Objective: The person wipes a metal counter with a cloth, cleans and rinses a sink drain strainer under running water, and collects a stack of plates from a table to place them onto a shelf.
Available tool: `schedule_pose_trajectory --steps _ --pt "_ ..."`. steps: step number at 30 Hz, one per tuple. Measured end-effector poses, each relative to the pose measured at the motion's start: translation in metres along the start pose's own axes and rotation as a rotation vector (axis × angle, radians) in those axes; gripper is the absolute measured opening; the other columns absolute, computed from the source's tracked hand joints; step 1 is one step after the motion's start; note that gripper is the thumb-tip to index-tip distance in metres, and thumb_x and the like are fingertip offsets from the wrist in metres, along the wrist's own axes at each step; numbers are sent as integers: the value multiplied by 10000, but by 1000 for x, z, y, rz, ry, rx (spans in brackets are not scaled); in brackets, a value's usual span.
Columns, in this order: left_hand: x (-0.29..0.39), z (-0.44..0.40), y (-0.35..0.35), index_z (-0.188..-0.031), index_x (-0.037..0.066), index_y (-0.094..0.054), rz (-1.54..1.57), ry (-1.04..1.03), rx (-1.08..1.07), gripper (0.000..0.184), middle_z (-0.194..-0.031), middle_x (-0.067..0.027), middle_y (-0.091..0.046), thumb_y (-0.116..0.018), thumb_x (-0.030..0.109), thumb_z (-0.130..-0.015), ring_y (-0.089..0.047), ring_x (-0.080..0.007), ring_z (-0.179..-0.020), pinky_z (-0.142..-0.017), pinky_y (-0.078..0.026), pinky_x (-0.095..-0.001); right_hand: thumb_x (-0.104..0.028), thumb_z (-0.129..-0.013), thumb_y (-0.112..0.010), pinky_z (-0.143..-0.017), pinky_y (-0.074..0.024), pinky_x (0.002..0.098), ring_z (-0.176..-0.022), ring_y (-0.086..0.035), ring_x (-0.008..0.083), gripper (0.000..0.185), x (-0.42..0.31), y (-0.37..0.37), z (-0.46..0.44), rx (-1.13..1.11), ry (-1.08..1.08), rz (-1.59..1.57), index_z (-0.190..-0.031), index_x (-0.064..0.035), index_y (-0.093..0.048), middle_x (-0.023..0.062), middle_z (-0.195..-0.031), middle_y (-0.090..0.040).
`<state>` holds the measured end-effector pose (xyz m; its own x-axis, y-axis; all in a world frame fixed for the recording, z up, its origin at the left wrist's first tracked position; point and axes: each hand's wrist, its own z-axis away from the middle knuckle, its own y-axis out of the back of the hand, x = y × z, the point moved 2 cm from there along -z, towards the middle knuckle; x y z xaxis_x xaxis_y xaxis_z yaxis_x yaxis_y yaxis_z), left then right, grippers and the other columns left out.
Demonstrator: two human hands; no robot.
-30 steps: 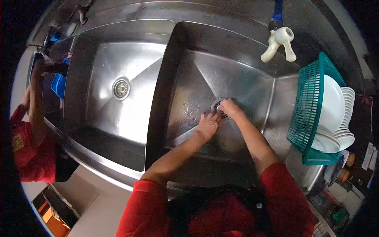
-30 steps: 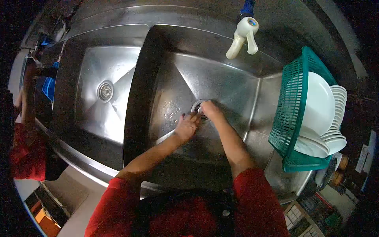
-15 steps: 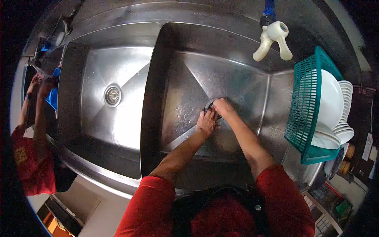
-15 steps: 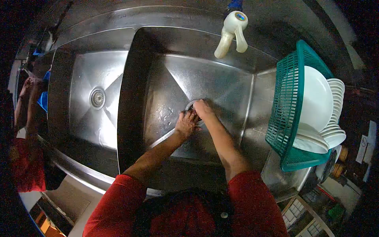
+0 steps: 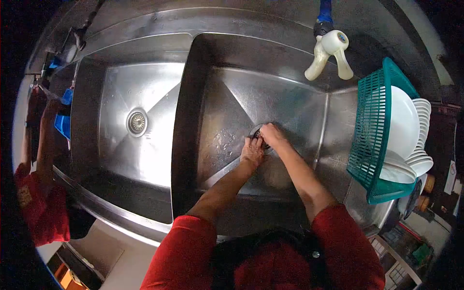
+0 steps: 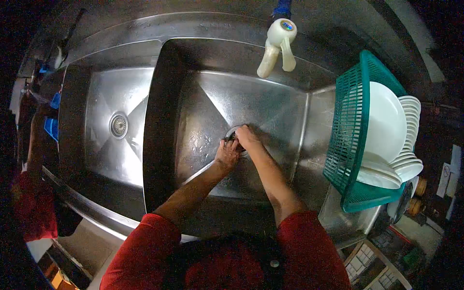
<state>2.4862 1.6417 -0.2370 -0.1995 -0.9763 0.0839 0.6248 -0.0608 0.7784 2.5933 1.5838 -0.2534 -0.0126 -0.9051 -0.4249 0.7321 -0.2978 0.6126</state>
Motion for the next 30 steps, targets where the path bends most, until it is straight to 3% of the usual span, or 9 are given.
schedule_pose_trajectory --steps 1,8,11,13,14,16,22,25,30 --pt "-1 -1 -1 -1322 133 -392 -47 4 25 447 -1406 -109 -263 -370 289 -904 -308 -235 -1234 -1006 -182 -517 -125 -746 -515 -712 -459 438 -857 -591 396 195 1 -2 -2 30 154 116 -779 38 -618 272 -896 -588" --pt "-4 -10 -17 -1293 155 -433 -24 5 98 444 -1388 -89 -286 -354 352 -902 -299 -230 -1237 -1008 -165 -536 -74 -745 -532 -708 -467 441 -866 -581 403 153 23 -16 -3 -51 86 -45 -814 23 -627 261 -945 -584" --pt "-2 -4 5 -1314 170 -402 173 3 32 465 -1388 -73 -290 -345 379 -903 -300 -235 -1245 -1006 -163 -537 -58 -740 -539 -826 -424 465 -1034 -532 358 203 30 -5 22 -51 255 -101 -910 -1 -636 208 -1040 -585" --pt "-4 -3 9 -1347 177 -350 167 13 -21 494 -1412 -63 -265 -328 401 -906 -306 -240 -1250 -1006 -157 -537 -66 -769 -505 -995 -290 492 -1217 -392 301 283 4 28 58 -144 463 668 -1026 -12 -610 144 -1174 -538" --pt "-5 -3 6 -1347 177 -350 165 19 -21 494 -1412 -63 -265 -328 401 -906 -306 -240 -1250 -1006 -157 -537 -66 -769 -505 -995 -290 492 -1217 -392 301 283 12 21 58 -143 469 666 -1026 -12 -610 144 -1174 -538" --pt "-2 -5 -1 -1370 180 -305 65 13 -5 524 -1438 -61 -231 -309 430 -909 -301 -242 -1262 -1006 -149 -544 -102 -816 -448 -1071 -121 531 -1289 -277 302 343 26 7 59 115 768 904 -1125 -9 -564 100 -1265 -470" --pt "-5 6 22 -1370 147 -306 83 11 -120 521 -1432 -114 -236 -334 375 -902 -286 -260 -1271 -1001 -161 -553 -181 -835 -421 -1068 -66 570 -1311 -205 371 414 27 -16 58 84 668 1373 -1207 -31 -523 104 -1347 -385" --pt "-2 -13 -3 -1362 112 -312 78 26 -10 527 -1416 -138 -264 -350 351 -895 -287 -275 -1271 -993 -178 -562 -193 -838 -425 -1067 -83 557 -1328 -165 360 431 14 -17 65 -43 532 1423 -1233 -42 -506 116 -1360 -368" --pt "-2 -9 -10 -1354 110 -331 30 -2 46 526 -1394 -109 -302 -362 361 -893 -309 -245 -1255 -986 -194 -538 -168 -849 -410 -1069 -114 528 -1334 -167 330 415 10 -22 65 52 449 1294 -1238 -59 -506 107 -1379 -351"
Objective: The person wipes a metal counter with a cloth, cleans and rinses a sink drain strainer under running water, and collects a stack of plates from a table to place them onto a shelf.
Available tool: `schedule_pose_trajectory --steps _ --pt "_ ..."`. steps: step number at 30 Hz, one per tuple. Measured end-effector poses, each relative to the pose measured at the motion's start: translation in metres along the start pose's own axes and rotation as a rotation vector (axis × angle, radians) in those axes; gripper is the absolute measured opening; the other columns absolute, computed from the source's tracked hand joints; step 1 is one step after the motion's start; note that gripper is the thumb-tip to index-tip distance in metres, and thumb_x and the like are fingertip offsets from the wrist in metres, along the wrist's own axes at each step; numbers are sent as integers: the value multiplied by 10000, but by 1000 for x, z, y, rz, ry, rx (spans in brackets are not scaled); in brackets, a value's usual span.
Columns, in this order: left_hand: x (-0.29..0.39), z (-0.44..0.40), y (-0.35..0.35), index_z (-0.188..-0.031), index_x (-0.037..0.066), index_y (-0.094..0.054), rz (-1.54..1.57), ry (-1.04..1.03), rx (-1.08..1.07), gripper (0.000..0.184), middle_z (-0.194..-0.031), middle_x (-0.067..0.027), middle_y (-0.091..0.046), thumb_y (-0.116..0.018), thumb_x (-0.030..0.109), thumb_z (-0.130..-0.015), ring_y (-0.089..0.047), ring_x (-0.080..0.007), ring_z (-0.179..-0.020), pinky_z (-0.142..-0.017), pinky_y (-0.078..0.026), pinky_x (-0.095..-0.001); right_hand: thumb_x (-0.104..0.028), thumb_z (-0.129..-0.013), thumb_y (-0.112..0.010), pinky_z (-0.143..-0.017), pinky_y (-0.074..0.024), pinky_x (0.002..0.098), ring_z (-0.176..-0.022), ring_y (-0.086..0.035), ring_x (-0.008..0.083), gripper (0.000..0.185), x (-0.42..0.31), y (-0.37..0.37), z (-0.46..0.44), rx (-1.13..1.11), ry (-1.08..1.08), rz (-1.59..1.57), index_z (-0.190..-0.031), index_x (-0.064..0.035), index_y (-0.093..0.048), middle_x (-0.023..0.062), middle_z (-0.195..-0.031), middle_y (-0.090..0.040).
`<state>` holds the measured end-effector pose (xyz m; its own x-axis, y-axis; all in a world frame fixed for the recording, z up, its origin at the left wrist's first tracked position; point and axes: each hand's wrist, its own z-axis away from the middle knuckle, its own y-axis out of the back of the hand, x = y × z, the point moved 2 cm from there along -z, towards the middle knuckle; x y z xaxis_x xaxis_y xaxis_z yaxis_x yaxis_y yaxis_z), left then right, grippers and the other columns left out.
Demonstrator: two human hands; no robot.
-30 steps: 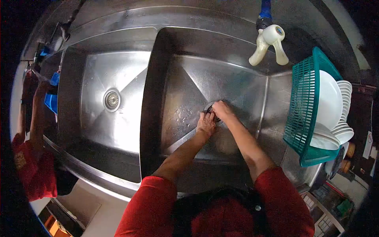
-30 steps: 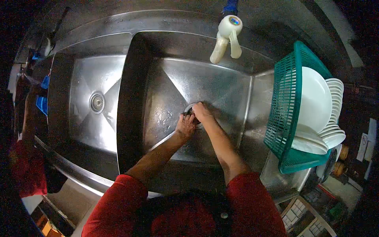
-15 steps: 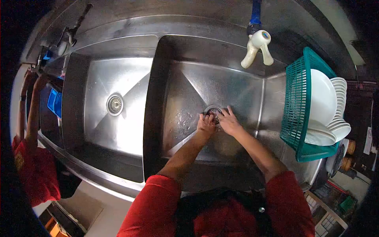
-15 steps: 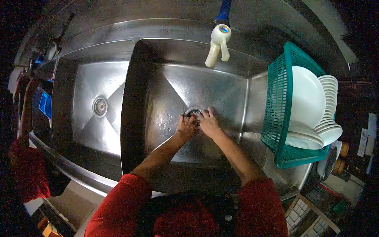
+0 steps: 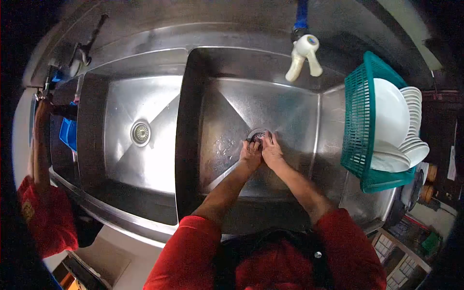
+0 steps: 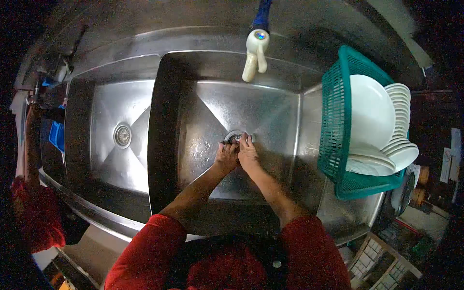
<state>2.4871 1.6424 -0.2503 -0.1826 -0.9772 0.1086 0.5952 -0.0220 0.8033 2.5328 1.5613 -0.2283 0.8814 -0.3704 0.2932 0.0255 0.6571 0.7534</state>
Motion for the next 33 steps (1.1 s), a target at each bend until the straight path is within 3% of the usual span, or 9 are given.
schedule_pose_trajectory --steps 4,6,8,11,15,21,25,27,33 --pt "-6 18 13 -1374 156 -309 61 -43 57 573 -1438 -87 -241 -391 438 -882 -265 -228 -1297 -985 -189 -529 -134 -843 -392 -1068 -156 507 -1322 -202 323 361 26 7 22 129 72 -472 -1149 -83 -576 78 -1352 -395" --pt "-6 13 -2 -1391 154 -267 46 -64 9 662 -1467 -93 -179 -411 517 -856 -218 -248 -1327 -980 -200 -538 -44 -801 -435 -1053 -234 457 -1252 -342 323 305 42 15 45 87 36 -636 -1052 -74 -607 76 -1256 -491" --pt "-8 11 -6 -1368 110 -288 71 -65 210 775 -1414 -142 -281 -525 545 -772 -341 -270 -1255 -969 -229 -545 38 -737 -506 -1002 -331 400 -1131 -476 308 297 63 20 57 105 39 -1032 -1004 -50 -603 109 -1146 -560" --pt "-5 9 -6 -1349 100 -329 83 -29 251 767 -1408 -147 -289 -555 532 -757 -345 -280 -1249 -957 -248 -539 1 -774 -604 -922 -408 340 -1071 -529 244 287 112 122 100 1015 -155 -1312 -1057 -27 -564 141 -1110 -574" --pt "-4 24 0 -1330 105 -369 172 -18 302 718 -1406 -158 -284 -562 505 -766 -318 -301 -1263 -959 -255 -555 -110 -804 -642 -911 -410 344 -1107 -504 220 407 151 248 130 1571 -276 -1446 -1179 -31 -506 144 -1199 -526" --pt "-20 131 57 -1146 84 -582 497 -2 93 529 -1424 -139 -258 -471 505 -846 -223 -306 -1316 -986 -245 -559 -164 -865 -579 -846 -450 308 -1007 -566 181 338 175 266 101 1446 -262 -1255 -1171 -29 -528 120 -1117 -587" --pt "-45 249 98 -1136 50 -574 999 24 444 369 -1313 -150 -424 -574 285 -852 -392 -288 -1222 -1005 -317 -410 -230 -935 -464 -865 -470 313 -1023 -531 143 292 198 262 97 1339 61 -1748 -1112 -15 -551 83 -1122 -573" --pt "-47 308 127 -1139 37 -566 999 158 672 325 -1221 -164 -507 -584 181 -849 -453 -309 -1164 -989 -343 -342 -245 -933 -468 -861 -472 311 -1006 -534 146 291 210 260 90 1288 67 -1839 -1097 -21 -554 81 -1111 -574" --pt "-30 386 103 -1133 -10 -552 1441 533 1124 267 -1132 -95 -577 -492 135 -918 -523 -155 -1050 -931 -373 -280 -273 -920 -492 -846 -479 319 -977 -532 156 281 212 262 87 1195 35 -1959 -1061 -37 -547 66 -1066 -571"
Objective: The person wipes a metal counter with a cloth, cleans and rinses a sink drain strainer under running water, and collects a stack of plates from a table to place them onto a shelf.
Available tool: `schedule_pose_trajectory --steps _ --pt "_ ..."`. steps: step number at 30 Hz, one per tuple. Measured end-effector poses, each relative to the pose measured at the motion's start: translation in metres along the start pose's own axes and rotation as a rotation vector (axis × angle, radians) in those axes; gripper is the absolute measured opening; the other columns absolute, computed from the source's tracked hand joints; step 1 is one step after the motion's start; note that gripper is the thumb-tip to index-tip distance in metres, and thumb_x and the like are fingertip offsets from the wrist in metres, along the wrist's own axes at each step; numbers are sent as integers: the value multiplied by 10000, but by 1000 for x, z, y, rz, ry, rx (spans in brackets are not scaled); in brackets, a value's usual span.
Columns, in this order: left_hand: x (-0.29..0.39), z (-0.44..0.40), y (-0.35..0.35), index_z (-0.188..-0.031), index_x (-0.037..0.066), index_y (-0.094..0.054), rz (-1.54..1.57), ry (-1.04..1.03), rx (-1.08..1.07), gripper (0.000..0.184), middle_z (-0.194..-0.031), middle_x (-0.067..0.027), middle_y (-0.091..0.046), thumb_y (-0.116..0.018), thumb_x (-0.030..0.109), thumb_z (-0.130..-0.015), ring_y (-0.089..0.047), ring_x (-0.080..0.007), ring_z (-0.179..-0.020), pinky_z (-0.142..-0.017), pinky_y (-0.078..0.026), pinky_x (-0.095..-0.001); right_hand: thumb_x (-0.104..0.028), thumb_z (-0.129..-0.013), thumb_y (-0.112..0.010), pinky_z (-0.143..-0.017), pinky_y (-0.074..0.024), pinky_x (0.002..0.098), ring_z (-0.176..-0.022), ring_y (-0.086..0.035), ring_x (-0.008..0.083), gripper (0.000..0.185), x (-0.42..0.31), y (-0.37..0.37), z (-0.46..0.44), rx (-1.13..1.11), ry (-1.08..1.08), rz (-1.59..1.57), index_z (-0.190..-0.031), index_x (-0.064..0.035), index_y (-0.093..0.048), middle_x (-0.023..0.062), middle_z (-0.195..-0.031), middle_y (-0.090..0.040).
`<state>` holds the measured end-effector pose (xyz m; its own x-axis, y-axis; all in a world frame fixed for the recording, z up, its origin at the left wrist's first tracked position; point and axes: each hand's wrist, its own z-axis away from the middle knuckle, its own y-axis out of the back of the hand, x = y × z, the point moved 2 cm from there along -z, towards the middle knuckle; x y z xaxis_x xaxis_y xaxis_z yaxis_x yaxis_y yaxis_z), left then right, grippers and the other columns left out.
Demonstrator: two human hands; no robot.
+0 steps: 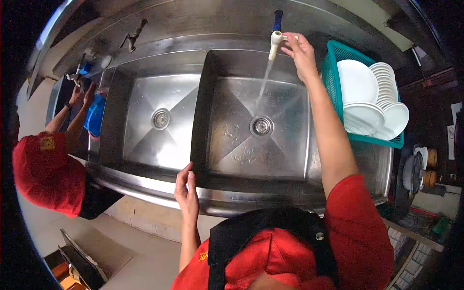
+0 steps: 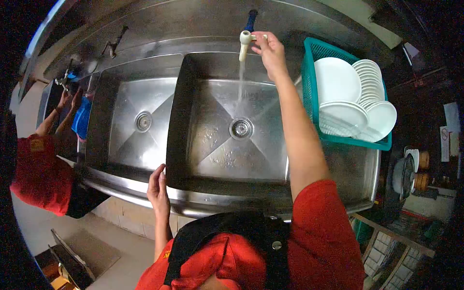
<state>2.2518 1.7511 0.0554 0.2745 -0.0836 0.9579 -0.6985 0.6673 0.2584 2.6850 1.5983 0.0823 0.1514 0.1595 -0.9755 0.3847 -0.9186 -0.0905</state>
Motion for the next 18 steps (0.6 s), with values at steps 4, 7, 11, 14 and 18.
schedule_pose_trajectory --steps 4,7,11,14,18 --pt "-1 23 3 -1131 -7 -553 12 -76 34 252 -1111 -98 -589 -478 110 -921 -530 -151 -1035 -921 -381 -276 -258 -920 -493 -838 -481 327 -975 -536 161 250 1 2 -3 -13 -13 31 -1055 -52 -536 60 -1063 -573" --pt "-9 25 7 -1132 -7 -553 23 -97 33 252 -1084 -95 -601 -477 106 -920 -538 -152 -1024 -916 -384 -274 -245 -926 -480 -843 -476 342 -979 -535 172 231 -1 0 -9 -7 -83 16 -1051 -59 -536 59 -1063 -571" --pt "-26 35 1 -1136 -4 -552 -15 -133 58 254 -1054 -98 -614 -474 109 -922 -555 -155 -989 -892 -398 -278 -244 -934 -463 -864 -453 358 -978 -537 182 231 -1 -1 -11 0 -83 -40 -1065 -64 -525 60 -1065 -563" --pt "-35 38 -4 -1146 6 -547 -109 -186 54 261 -1043 -96 -620 -472 124 -925 -562 -150 -948 -865 -412 -277 -261 -935 -459 -864 -446 361 -1007 -522 180 255 2 -3 -11 41 -92 -15 -1093 -69 -516 58 -1088 -550" --pt "-26 35 -1 -1165 14 -533 -116 -190 38 281 -1037 -95 -622 -484 148 -924 -556 -146 -904 -837 -420 -272 -349 -907 -495 -856 -448 380 -1060 -500 223 457 -7 -14 -2 188 -148 69 -1247 -65 -381 106 -1189 -484"
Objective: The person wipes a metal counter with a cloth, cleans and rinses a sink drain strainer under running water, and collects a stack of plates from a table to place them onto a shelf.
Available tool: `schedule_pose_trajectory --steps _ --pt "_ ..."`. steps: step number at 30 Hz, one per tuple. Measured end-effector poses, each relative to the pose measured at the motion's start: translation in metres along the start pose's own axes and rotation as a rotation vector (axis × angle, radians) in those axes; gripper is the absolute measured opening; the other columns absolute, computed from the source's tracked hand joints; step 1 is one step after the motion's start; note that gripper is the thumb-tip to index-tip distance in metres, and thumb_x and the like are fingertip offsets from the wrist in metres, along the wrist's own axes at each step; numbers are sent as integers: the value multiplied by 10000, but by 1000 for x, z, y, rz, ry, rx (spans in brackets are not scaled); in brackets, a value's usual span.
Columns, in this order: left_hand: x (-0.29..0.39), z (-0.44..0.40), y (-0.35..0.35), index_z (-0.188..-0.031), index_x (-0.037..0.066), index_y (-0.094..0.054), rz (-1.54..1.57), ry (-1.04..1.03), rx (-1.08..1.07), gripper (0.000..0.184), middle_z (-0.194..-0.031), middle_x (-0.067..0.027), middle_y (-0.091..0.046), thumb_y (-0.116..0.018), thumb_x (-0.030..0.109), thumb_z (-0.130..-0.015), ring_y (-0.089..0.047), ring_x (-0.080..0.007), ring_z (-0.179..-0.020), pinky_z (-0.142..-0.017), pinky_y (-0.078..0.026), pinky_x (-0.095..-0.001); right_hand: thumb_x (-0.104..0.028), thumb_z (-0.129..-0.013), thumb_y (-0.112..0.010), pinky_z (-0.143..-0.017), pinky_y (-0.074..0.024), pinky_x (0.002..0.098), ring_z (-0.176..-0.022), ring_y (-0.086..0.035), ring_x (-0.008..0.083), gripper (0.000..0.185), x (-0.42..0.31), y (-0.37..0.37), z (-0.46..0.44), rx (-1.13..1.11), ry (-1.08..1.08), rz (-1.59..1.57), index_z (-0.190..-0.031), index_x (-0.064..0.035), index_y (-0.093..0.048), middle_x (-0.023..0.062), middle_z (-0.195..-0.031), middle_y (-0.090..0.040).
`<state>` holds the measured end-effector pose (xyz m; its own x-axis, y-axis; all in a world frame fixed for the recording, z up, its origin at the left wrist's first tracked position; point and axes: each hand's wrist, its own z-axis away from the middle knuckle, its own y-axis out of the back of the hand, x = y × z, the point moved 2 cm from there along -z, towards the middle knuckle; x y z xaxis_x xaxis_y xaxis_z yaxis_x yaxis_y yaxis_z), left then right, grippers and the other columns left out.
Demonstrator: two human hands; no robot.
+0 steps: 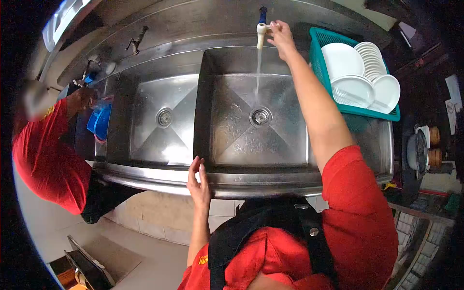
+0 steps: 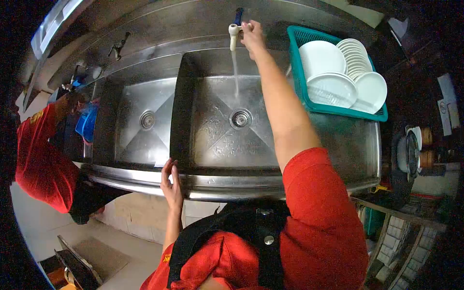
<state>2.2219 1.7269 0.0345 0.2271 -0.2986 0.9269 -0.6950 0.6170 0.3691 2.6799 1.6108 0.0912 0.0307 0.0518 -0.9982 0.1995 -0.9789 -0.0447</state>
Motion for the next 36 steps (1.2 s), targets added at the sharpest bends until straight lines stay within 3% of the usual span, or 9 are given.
schedule_pose_trajectory --steps 2,11,15,22,25,26,27,31,36 --pt "-1 2 1 -1170 13 -529 -6 3 -9 287 -1034 -98 -623 -487 153 -923 -553 -146 -894 -831 -421 -270 -446 -877 -502 -876 -430 408 -1093 -482 280 656 -13 4 26 106 -60 39 -1336 -55 -243 155 -1270 -407" --pt "-3 2 5 -1170 9 -528 51 -4 -1 312 -1019 -104 -625 -483 201 -928 -553 -154 -920 -841 -417 -280 -352 -948 -388 -940 -388 365 -1189 -435 241 472 -30 131 242 -141 45 160 -1303 -41 -374 113 -1329 -398" --pt "3 3 2 -1158 8 -538 -6 -11 -4 318 -1020 -108 -624 -480 221 -930 -560 -160 -936 -853 -414 -282 -245 -941 -450 -848 -424 283 -1003 -539 176 315 2 250 336 213 -21 355 -1155 -29 -532 82 -1128 -563" --pt "-6 1 -14 -1122 48 -572 -305 -174 -21 328 -1042 -155 -616 -450 281 -928 -577 -309 -958 -861 -420 -366 -223 -914 -501 -696 -447 263 -762 -569 145 234 18 409 390 521 57 733 -974 -16 -592 54 -861 -615" --pt "-11 3 -17 -1088 36 -590 -361 -159 -5 321 -1025 -159 -621 -463 278 -920 -580 -312 -958 -852 -425 -365 -233 -904 -516 -610 -440 279 -655 -548 128 219 34 433 392 450 27 656 -913 -25 -584 61 -756 -604" --pt "-13 2 -17 -1101 2 -567 -364 -130 -9 327 -970 -156 -637 -468 260 -927 -596 -206 -935 -825 -433 -299 -233 -904 -516 -610 -440 279 -655 -548 128 219 38 437 394 453 20 652 -913 -25 -584 61 -756 -604" --pt "-2 6 -20 -1047 1 -598 -364 -110 30 325 -962 -182 -636 -469 270 -920 -614 -287 -905 -794 -455 -336 -242 -896 -527 -575 -432 290 -599 -532 142 212 38 431 395 455 59 739 -890 -36 -579 76 -711 -591" --pt "-16 5 -18 -1033 -6 -596 -403 -78 81 348 -898 -173 -642 -481 301 -916 -609 -232 -832 -765 -450 -316 -295 -869 -556 -480 -404 348 -499 -518 286 221 29 410 395 372 76 1055 -820 -80 -575 103 -588 -549" --pt "-17 9 -17 -1057 -41 -572 -350 -1 130 441 -996 -134 -627 -457 363 -923 -574 -188 -910 -837 -414 -290 -305 -864 -561 -470 -397 366 -494 -528 288 241 29 413 393 343 25 944 -773 -82 -570 91 -571 -547"
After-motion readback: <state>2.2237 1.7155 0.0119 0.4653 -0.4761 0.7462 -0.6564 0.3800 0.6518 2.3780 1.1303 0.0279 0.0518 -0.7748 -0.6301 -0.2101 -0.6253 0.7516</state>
